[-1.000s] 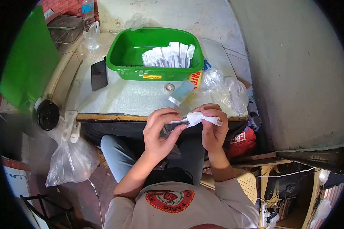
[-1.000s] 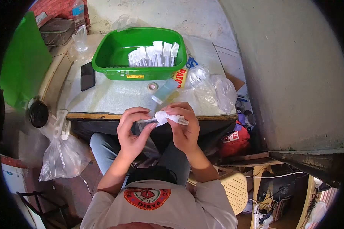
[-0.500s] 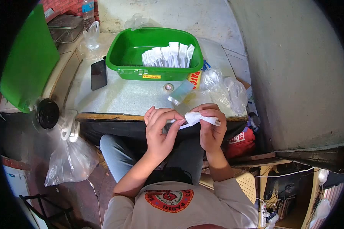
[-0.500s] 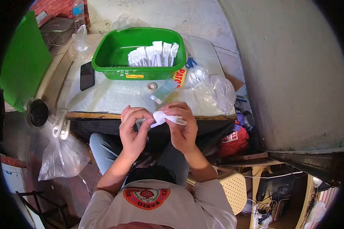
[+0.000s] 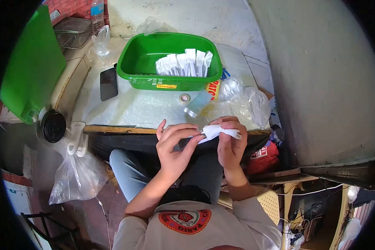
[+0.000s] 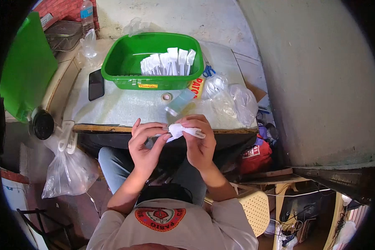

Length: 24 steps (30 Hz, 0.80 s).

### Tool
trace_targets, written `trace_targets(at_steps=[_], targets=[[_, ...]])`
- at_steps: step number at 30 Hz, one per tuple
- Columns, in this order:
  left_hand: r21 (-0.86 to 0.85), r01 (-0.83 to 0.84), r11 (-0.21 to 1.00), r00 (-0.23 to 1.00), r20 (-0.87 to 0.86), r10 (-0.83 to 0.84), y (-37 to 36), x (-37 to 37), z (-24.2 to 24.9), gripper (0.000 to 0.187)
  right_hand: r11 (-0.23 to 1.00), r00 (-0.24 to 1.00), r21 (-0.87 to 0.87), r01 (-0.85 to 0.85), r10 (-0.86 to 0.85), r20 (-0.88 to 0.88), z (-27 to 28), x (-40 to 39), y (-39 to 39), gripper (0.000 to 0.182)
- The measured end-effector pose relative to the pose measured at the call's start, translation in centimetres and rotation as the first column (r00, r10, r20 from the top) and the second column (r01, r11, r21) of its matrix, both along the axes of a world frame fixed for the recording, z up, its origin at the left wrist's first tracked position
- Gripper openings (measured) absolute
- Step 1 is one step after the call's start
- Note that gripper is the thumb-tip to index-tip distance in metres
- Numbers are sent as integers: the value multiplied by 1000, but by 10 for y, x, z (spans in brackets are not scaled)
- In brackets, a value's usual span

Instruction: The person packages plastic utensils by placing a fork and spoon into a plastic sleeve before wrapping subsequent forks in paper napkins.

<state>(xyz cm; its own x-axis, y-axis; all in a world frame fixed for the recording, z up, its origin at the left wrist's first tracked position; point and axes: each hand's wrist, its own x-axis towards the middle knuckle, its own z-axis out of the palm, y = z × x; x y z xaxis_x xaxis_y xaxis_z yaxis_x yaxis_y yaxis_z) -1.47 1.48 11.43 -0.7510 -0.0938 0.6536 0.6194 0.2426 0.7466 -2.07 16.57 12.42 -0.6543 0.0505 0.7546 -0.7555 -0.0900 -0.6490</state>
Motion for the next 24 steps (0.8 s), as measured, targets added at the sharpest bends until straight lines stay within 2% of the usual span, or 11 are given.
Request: trace_targets(at_steps=[10, 18, 24], targets=[[46, -38, 998, 999, -20, 39, 5, -3, -6, 7, 999, 1000, 36, 14, -15, 5, -2, 1, 1, 23], [113, 40, 993, 999, -35, -36, 6, -5, -4, 8, 998, 998, 1, 55, -55, 43, -2, 2, 1, 22], [148, 62, 987, 998, -35, -58, 4, -11, -8, 6, 999, 1000, 23, -26, 26, 1, 3, -1, 2, 21]])
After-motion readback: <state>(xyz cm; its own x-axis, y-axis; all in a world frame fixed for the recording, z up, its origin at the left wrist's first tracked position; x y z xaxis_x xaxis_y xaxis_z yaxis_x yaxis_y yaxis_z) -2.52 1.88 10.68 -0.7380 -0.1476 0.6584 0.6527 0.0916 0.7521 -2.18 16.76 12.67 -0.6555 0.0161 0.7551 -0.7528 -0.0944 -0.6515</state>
